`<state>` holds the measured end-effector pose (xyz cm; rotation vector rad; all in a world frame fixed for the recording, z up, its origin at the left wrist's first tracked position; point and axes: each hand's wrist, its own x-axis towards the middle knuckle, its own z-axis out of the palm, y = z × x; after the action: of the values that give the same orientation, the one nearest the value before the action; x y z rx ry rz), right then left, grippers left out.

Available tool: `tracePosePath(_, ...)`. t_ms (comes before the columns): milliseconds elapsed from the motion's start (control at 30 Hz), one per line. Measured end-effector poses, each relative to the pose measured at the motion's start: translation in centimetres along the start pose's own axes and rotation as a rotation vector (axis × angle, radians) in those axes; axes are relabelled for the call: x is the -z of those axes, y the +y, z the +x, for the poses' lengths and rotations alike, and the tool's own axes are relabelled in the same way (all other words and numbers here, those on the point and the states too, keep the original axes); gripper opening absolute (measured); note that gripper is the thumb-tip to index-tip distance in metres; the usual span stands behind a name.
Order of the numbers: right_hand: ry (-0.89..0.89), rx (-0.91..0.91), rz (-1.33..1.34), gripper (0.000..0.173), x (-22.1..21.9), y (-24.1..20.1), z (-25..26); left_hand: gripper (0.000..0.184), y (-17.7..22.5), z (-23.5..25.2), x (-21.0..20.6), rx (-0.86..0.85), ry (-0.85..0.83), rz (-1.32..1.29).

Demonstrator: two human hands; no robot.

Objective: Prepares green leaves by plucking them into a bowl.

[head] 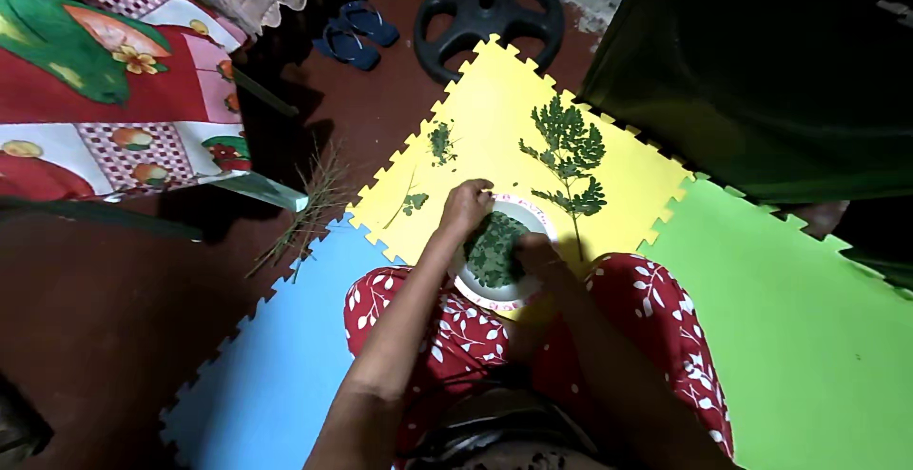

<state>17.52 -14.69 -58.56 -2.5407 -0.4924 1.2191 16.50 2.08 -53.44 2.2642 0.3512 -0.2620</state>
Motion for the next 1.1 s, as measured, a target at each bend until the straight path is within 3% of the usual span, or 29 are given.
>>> tracePosePath(167,0.085,0.135,0.449,0.026,1.0,1.5,-0.6,0.027,-1.3,-3.2,-1.6,0.111,-0.176,-0.073)
tracePosePath(267,0.115,0.172,0.574,0.024,1.0,1.3,-1.1,0.027,-1.2,-4.3,-2.4,0.125,-0.300,-0.084)
tracePosePath(433,0.104,0.198,0.778,0.023,0.6,1.1,-1.3,0.025,-0.5,-5.1,-3.2,0.134,-0.203,-0.084)
tracePosePath(967,0.110,0.190,0.796,0.022,1.0,1.9,-0.9,0.021,-2.4,-4.4,-3.6,0.253,-0.098,-0.405)
tracePosePath(1033,0.109,0.187,0.726,0.019,1.1,2.0,-0.7,0.020,-2.5,-4.2,-3.5,0.256,-0.079,-0.419)
tracePosePath(1100,0.083,0.175,0.570,0.028,1.3,2.3,-0.6,0.020,-2.7,-3.7,-3.1,0.250,-0.041,-0.411)
